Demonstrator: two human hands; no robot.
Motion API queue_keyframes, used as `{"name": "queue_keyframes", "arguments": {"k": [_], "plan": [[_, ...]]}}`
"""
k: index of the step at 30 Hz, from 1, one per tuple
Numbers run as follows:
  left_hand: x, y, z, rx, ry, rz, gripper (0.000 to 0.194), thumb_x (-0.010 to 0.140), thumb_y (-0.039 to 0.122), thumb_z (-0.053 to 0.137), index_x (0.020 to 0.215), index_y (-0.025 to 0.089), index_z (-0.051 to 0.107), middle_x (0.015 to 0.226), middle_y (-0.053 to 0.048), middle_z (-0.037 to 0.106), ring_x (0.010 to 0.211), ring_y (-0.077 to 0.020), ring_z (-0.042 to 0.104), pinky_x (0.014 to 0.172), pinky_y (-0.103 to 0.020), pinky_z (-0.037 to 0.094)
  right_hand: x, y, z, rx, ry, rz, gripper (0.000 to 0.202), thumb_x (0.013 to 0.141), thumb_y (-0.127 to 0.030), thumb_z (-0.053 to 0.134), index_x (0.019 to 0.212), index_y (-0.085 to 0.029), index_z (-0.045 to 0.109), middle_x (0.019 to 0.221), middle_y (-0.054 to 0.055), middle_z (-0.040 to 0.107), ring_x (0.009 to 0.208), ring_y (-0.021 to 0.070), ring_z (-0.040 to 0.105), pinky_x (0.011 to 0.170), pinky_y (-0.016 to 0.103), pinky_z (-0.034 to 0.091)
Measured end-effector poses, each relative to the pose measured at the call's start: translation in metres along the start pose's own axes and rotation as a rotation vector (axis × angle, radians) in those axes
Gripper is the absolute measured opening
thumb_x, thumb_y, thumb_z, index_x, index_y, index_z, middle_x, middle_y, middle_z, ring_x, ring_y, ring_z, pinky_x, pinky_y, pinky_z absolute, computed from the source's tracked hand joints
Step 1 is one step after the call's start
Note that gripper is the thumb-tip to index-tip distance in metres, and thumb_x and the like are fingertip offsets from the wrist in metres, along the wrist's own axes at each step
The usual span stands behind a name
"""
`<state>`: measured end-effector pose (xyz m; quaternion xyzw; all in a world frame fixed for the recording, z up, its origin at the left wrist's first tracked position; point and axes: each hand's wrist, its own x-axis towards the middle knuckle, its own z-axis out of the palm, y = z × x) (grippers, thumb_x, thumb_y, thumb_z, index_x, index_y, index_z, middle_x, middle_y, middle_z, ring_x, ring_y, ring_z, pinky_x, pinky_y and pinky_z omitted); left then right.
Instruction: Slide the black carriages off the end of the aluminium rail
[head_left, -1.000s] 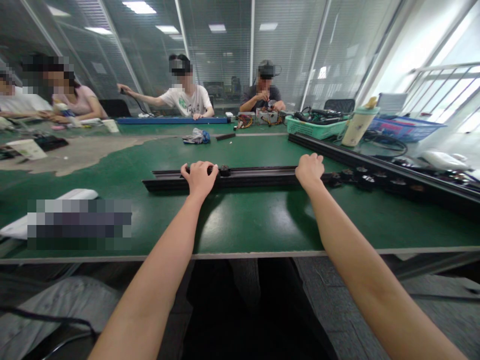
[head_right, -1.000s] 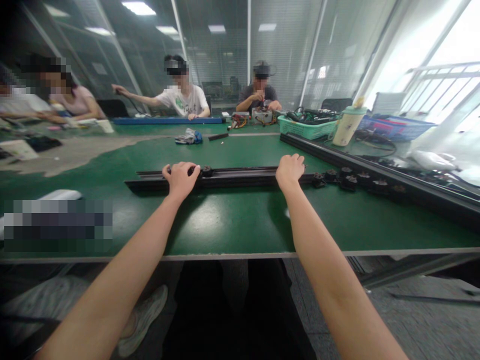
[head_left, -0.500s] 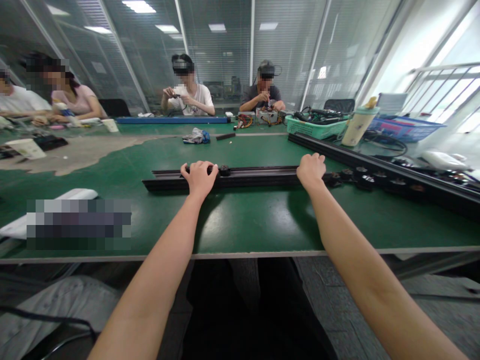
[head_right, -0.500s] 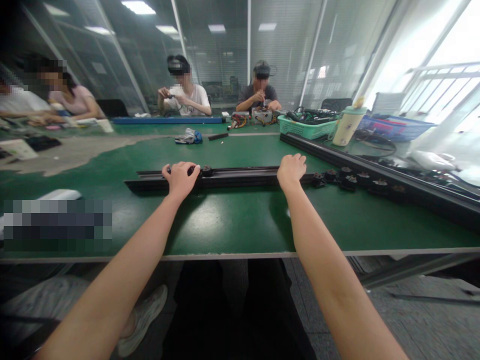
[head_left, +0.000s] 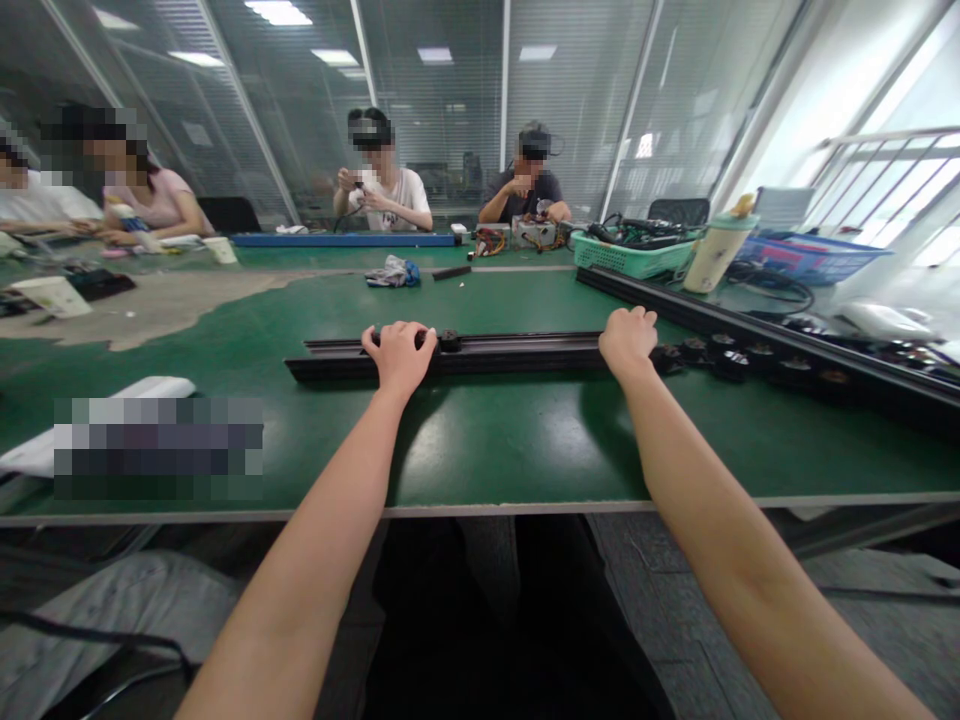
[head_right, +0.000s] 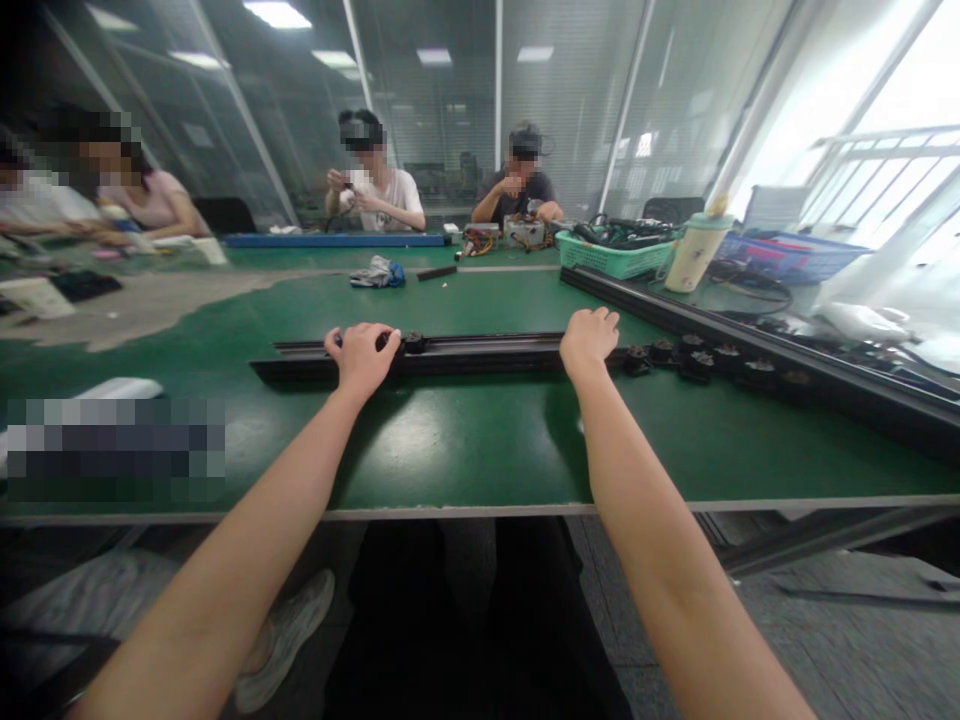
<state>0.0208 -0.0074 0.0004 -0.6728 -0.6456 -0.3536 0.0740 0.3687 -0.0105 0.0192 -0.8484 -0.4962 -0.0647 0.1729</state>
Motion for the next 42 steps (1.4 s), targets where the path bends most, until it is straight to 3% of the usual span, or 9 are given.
{"name": "queue_keyframes", "arguments": {"k": [23, 42], "plan": [[0.0004, -0.0004, -0.0003, 0.001, -0.008, -0.001, 0.028, 0.105, 0.04, 0.051, 0.099, 0.029, 0.076, 0.12, -0.009, 0.078, 0.124, -0.0329, 0.063, 0.127, -0.059, 0.022, 0.0018, 0.004, -0.0006, 0.031, 0.012, 0.03, 0.05, 0.102, -0.006, 0.036, 0.14, -0.001, 0.069, 0.141, 0.03, 0.059, 0.133, 0.0337, 0.048, 0.1, 0.042, 0.051], [0.0008, -0.0025, 0.0009, 0.002, -0.003, 0.007, 0.027, 0.105, 0.041, 0.051, 0.097, 0.029, 0.074, 0.12, -0.009, 0.079, 0.124, -0.0327, 0.063, 0.127, -0.059, 0.023, 0.0042, 0.0097, -0.0011, 0.044, 0.009, 0.058, 0.049, 0.103, -0.005, 0.039, 0.143, -0.001, 0.067, 0.146, 0.03, 0.058, 0.14, 0.0356, 0.047, 0.105, 0.042, 0.049]]}}
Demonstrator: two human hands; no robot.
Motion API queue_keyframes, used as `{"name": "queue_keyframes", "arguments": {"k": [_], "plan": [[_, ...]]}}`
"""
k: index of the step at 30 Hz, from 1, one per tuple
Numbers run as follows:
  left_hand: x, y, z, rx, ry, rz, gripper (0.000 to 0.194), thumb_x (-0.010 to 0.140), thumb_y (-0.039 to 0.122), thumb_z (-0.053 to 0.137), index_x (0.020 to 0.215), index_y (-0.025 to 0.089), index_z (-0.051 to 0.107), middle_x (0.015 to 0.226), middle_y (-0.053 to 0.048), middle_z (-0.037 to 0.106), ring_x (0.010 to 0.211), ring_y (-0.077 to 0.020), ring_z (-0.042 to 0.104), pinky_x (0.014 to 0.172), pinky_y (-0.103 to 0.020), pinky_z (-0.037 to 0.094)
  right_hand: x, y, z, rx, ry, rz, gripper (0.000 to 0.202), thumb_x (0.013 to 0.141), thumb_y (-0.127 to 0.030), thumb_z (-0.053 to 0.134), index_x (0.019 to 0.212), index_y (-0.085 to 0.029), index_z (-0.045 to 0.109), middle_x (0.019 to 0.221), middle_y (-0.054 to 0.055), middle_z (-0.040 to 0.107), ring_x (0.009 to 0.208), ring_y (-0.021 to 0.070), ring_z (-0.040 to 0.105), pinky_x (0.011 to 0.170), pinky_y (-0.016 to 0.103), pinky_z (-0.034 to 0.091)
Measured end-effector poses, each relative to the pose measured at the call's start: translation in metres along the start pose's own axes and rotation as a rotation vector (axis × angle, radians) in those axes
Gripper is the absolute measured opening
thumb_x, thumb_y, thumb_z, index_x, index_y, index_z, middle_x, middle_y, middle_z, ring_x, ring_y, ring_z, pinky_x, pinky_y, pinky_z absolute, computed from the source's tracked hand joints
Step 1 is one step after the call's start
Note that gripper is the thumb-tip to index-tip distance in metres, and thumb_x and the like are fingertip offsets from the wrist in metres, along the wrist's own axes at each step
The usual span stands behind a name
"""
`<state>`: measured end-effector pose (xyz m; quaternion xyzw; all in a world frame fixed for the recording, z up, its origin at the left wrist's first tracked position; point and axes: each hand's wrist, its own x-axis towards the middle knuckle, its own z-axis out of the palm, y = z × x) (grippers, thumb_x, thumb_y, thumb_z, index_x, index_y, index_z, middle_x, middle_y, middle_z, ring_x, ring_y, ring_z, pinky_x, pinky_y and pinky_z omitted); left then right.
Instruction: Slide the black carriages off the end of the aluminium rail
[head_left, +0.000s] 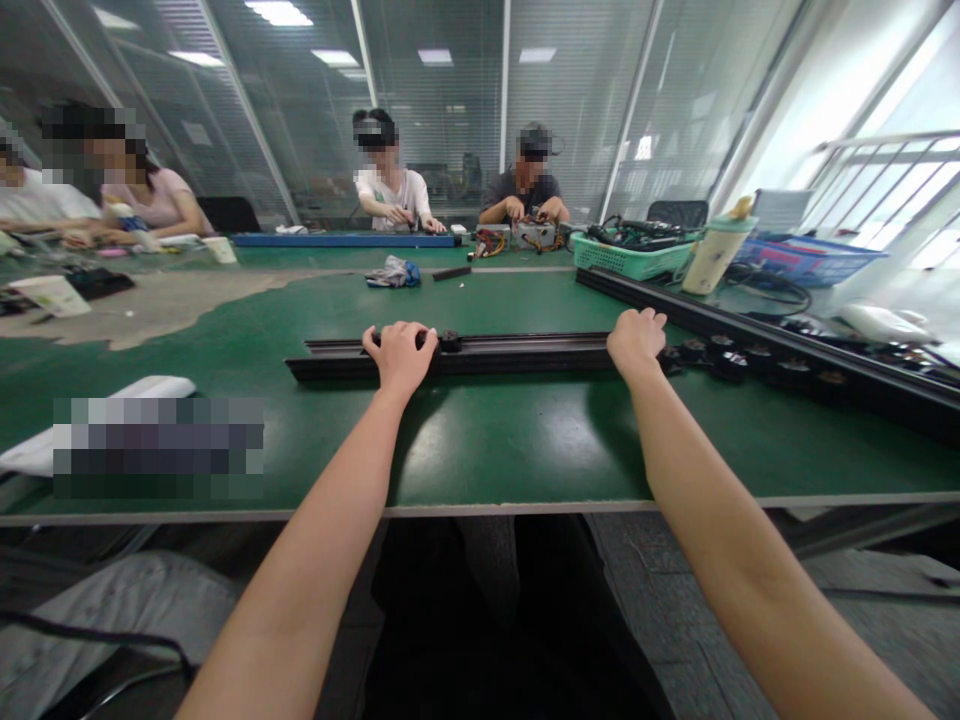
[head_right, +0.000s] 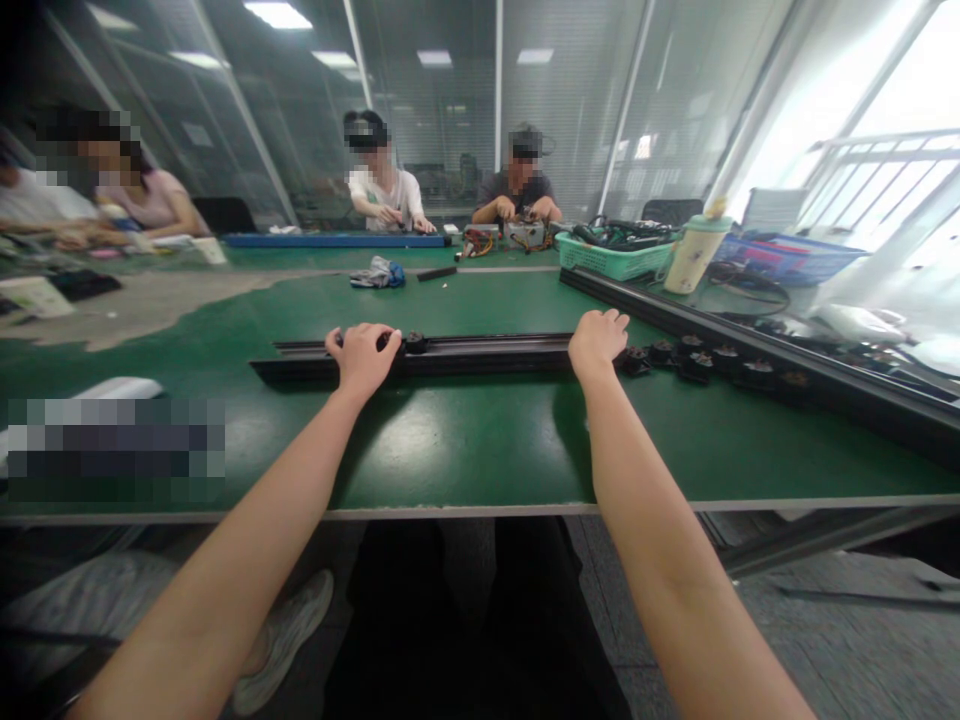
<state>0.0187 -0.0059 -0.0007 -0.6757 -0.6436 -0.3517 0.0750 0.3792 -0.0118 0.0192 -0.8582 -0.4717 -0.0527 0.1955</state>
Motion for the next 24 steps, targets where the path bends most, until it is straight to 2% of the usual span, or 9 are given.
{"name": "queue_keyframes", "arguments": {"k": [16, 24], "plan": [[0.0, 0.001, 0.0, 0.002, 0.002, -0.007, 0.027, 0.105, 0.041, 0.052, 0.097, 0.029, 0.074, 0.12, -0.009, 0.078, 0.123, -0.0331, 0.063, 0.127, -0.059, 0.023, 0.005, 0.007, 0.001, 0.007, 0.016, 0.033, 0.047, 0.104, -0.007, 0.04, 0.141, -0.003, 0.069, 0.143, 0.029, 0.058, 0.139, 0.0352, 0.048, 0.104, 0.043, 0.05], [0.0, -0.001, 0.0, -0.002, 0.008, -0.002, 0.027, 0.104, 0.041, 0.052, 0.098, 0.028, 0.075, 0.119, -0.009, 0.079, 0.123, -0.0331, 0.064, 0.127, -0.059, 0.023, 0.009, 0.011, 0.001, 0.002, -0.002, 0.035, 0.051, 0.102, -0.004, 0.037, 0.142, 0.0, 0.067, 0.144, 0.03, 0.058, 0.139, 0.0348, 0.046, 0.103, 0.042, 0.051]]}}
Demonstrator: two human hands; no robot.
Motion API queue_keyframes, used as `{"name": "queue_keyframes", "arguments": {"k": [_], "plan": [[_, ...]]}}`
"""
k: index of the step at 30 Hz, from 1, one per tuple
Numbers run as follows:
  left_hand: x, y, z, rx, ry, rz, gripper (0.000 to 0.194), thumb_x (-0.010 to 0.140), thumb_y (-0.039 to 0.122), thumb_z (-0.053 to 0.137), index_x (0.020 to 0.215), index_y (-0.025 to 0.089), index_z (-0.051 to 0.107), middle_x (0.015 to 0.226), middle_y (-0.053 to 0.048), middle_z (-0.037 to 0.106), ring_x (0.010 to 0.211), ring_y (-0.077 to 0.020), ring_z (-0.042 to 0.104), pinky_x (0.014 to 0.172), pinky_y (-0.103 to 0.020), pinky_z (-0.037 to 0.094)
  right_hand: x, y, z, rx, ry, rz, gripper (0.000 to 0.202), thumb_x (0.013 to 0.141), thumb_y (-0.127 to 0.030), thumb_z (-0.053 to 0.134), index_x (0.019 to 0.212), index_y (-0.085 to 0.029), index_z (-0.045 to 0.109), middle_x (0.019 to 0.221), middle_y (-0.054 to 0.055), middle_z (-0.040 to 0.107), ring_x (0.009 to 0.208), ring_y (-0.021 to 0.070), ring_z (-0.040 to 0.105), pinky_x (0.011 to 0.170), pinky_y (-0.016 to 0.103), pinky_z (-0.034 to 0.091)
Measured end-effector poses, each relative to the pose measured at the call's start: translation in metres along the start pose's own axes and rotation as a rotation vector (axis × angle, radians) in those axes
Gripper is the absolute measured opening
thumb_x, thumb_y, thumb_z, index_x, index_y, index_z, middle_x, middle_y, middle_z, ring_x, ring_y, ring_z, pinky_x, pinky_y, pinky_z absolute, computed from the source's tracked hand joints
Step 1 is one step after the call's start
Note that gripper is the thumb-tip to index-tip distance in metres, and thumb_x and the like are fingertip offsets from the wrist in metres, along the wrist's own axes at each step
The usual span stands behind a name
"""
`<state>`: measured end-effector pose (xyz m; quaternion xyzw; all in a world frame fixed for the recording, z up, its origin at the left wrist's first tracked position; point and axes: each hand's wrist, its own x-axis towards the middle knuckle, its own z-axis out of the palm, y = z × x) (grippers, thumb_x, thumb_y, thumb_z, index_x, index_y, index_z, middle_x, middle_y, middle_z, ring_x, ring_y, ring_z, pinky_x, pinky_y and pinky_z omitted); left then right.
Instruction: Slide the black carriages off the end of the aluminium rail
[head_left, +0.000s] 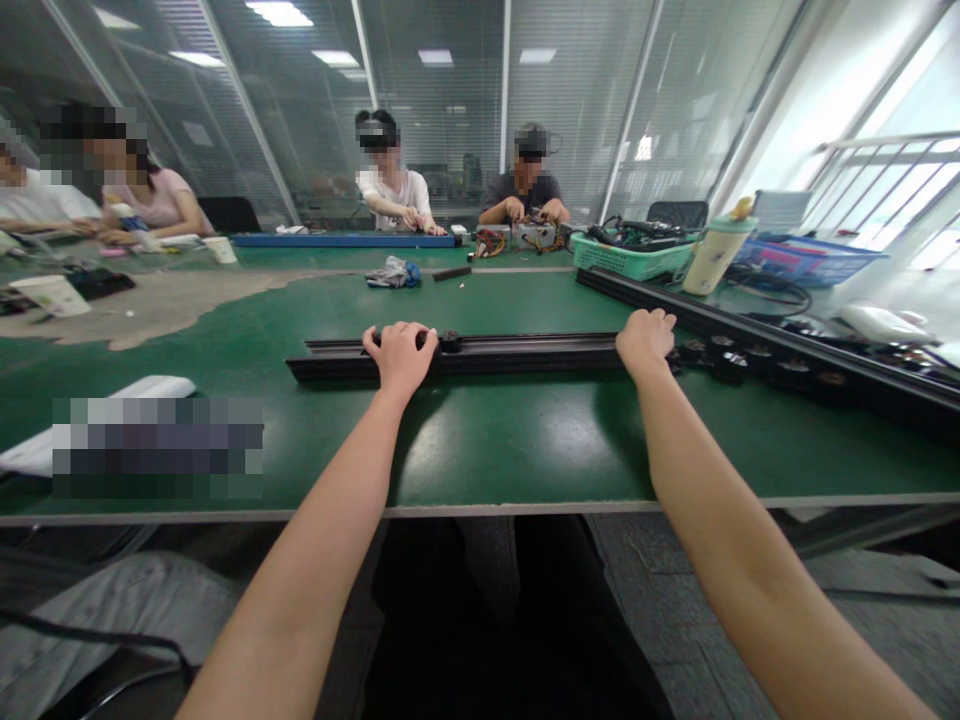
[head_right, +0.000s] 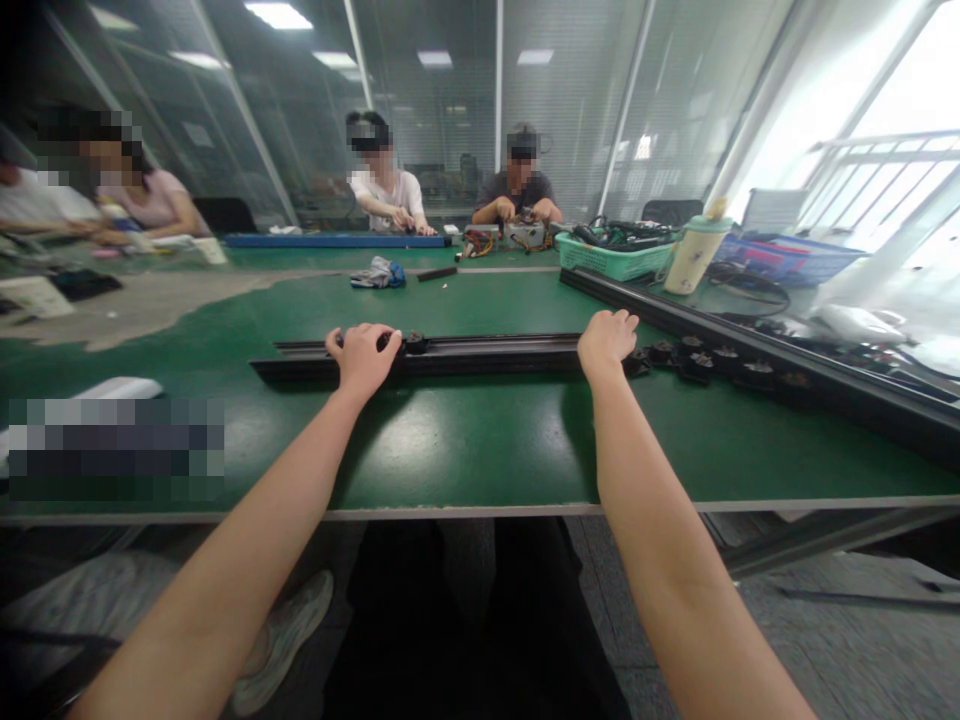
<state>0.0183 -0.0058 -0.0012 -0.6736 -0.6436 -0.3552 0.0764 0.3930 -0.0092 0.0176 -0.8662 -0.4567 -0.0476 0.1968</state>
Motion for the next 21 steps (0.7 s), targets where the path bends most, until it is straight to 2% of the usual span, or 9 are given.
{"name": "queue_keyframes", "arguments": {"k": [5, 11, 21], "plan": [[0.0, -0.001, 0.001, -0.009, -0.003, 0.001, 0.029, 0.104, 0.041, 0.051, 0.099, 0.028, 0.077, 0.12, -0.009, 0.079, 0.124, -0.0337, 0.063, 0.127, -0.06, 0.022, 0.001, 0.004, -0.001, -0.002, -0.009, 0.019, 0.049, 0.102, -0.003, 0.041, 0.144, 0.002, 0.065, 0.148, 0.029, 0.056, 0.144, 0.0347, 0.044, 0.104, 0.04, 0.051], [0.0, -0.001, 0.001, -0.01, -0.004, -0.001, 0.028, 0.104, 0.041, 0.051, 0.1, 0.029, 0.077, 0.12, -0.009, 0.078, 0.123, -0.0336, 0.063, 0.127, -0.06, 0.022, 0.005, 0.011, 0.002, 0.026, 0.005, 0.012, 0.05, 0.102, -0.002, 0.039, 0.143, -0.001, 0.067, 0.149, 0.028, 0.057, 0.142, 0.035, 0.044, 0.104, 0.042, 0.05], [-0.001, 0.002, -0.002, 0.011, -0.013, -0.009, 0.028, 0.105, 0.04, 0.051, 0.1, 0.028, 0.076, 0.122, -0.008, 0.079, 0.124, -0.0325, 0.063, 0.128, -0.058, 0.022, 0.013, 0.017, 0.008, 0.033, 0.039, 0.031, 0.043, 0.101, -0.002, 0.047, 0.14, -0.001, 0.067, 0.147, 0.029, 0.058, 0.144, 0.0349, 0.046, 0.107, 0.043, 0.051]]}}
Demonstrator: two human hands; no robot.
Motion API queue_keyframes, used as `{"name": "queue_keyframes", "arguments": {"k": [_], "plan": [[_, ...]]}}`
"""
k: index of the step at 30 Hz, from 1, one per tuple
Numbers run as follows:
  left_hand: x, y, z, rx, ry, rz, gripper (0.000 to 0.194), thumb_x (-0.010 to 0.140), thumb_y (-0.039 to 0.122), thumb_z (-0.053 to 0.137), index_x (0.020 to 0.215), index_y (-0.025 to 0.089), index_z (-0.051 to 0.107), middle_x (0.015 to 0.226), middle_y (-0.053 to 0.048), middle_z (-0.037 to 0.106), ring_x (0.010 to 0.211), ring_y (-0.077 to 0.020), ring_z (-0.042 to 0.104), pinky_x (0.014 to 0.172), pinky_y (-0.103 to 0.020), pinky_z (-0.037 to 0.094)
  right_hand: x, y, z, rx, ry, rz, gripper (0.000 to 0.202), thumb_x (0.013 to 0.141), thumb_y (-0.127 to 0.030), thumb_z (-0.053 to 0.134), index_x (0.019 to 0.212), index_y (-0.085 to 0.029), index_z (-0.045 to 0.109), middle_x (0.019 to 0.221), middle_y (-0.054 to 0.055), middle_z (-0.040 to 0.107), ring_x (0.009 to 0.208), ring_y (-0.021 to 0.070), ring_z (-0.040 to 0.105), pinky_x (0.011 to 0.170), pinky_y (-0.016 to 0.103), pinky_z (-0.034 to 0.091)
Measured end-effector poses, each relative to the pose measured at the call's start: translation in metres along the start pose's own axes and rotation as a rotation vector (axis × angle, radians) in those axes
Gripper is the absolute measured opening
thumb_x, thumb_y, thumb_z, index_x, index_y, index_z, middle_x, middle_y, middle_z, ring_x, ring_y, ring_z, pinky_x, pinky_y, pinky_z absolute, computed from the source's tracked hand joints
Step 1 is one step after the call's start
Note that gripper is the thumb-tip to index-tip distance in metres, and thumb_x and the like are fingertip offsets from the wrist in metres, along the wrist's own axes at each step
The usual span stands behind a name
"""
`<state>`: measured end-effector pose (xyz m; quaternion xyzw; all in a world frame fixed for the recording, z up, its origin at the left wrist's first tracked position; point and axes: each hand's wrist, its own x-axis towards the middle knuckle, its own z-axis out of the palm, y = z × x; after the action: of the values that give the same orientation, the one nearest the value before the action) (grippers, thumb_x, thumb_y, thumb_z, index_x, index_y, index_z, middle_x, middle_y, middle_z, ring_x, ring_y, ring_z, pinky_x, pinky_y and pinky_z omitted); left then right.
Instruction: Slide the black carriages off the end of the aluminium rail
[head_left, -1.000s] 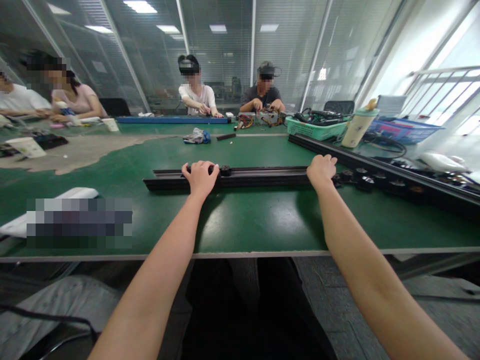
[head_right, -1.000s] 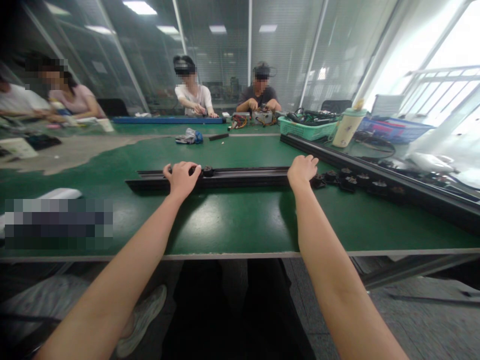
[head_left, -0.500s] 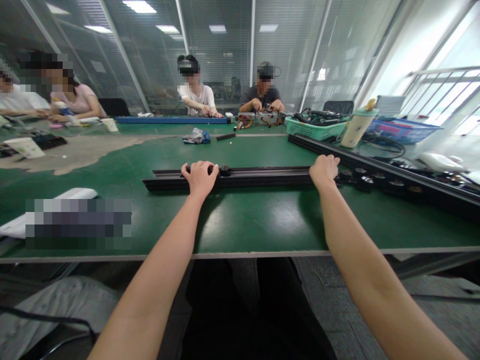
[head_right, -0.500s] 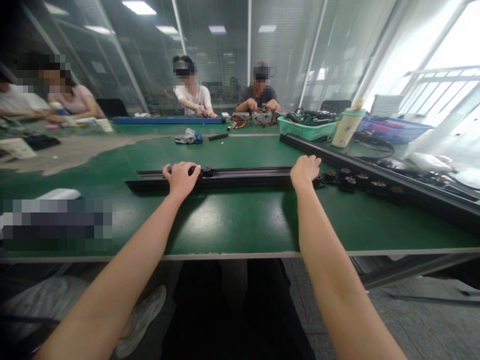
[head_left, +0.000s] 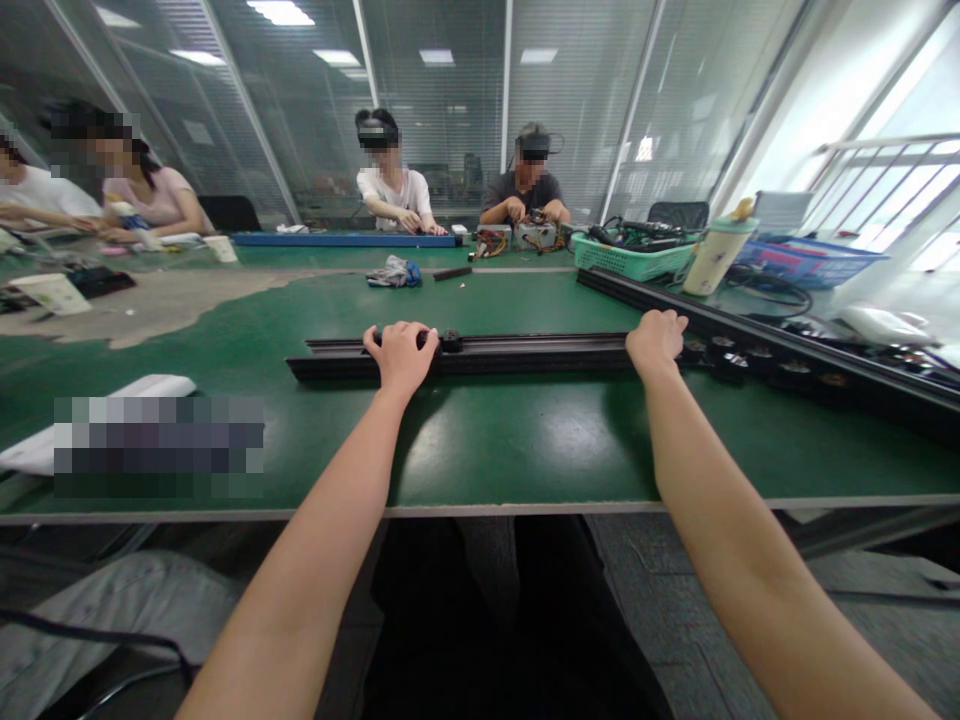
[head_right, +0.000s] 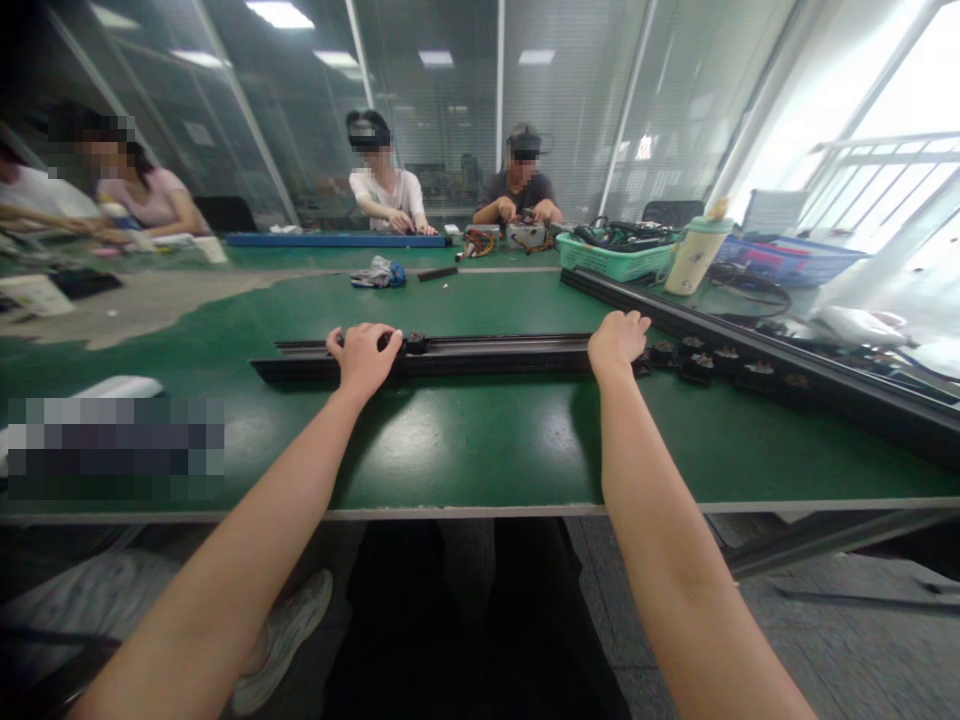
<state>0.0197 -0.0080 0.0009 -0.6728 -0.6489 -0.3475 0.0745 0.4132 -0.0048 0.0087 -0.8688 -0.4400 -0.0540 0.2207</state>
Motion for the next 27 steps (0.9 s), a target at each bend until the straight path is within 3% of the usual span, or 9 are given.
{"name": "queue_keyframes", "arguments": {"k": [12, 20, 23, 27], "plan": [[0.001, -0.001, 0.001, -0.015, 0.004, 0.004, 0.027, 0.104, 0.039, 0.053, 0.098, 0.026, 0.076, 0.12, -0.01, 0.078, 0.123, -0.0329, 0.064, 0.127, -0.058, 0.022, 0.012, 0.015, 0.002, 0.005, 0.104, 0.113, 0.042, 0.098, -0.004, 0.054, 0.135, 0.005, 0.071, 0.135, 0.034, 0.06, 0.135, 0.0314, 0.046, 0.103, 0.041, 0.043], [0.001, -0.004, 0.002, -0.012, 0.004, 0.004, 0.026, 0.104, 0.039, 0.054, 0.098, 0.027, 0.076, 0.12, -0.009, 0.078, 0.123, -0.0322, 0.064, 0.128, -0.059, 0.022, 0.023, 0.023, 0.001, -0.067, 0.293, 0.318, 0.049, 0.095, -0.001, 0.048, 0.134, 0.001, 0.076, 0.149, 0.037, 0.054, 0.152, 0.0366, 0.036, 0.127, 0.057, 0.017], [0.002, -0.004, 0.003, -0.015, 0.003, 0.006, 0.027, 0.104, 0.039, 0.053, 0.099, 0.027, 0.076, 0.12, -0.009, 0.078, 0.123, -0.0322, 0.064, 0.128, -0.059, 0.022, 0.012, 0.007, -0.007, -0.029, 0.356, 0.138, 0.046, 0.093, -0.005, 0.051, 0.13, -0.003, 0.078, 0.141, 0.032, 0.059, 0.15, 0.0362, 0.038, 0.131, 0.064, 0.013], [0.001, -0.005, 0.003, -0.013, 0.009, 0.008, 0.028, 0.105, 0.04, 0.052, 0.1, 0.027, 0.076, 0.12, -0.009, 0.078, 0.123, -0.0326, 0.063, 0.127, -0.059, 0.022, -0.026, -0.041, -0.007, 0.058, 0.326, -0.392, 0.045, 0.093, -0.006, 0.048, 0.128, -0.001, 0.075, 0.135, 0.027, 0.064, 0.143, 0.0335, 0.044, 0.136, 0.058, 0.011]]}}
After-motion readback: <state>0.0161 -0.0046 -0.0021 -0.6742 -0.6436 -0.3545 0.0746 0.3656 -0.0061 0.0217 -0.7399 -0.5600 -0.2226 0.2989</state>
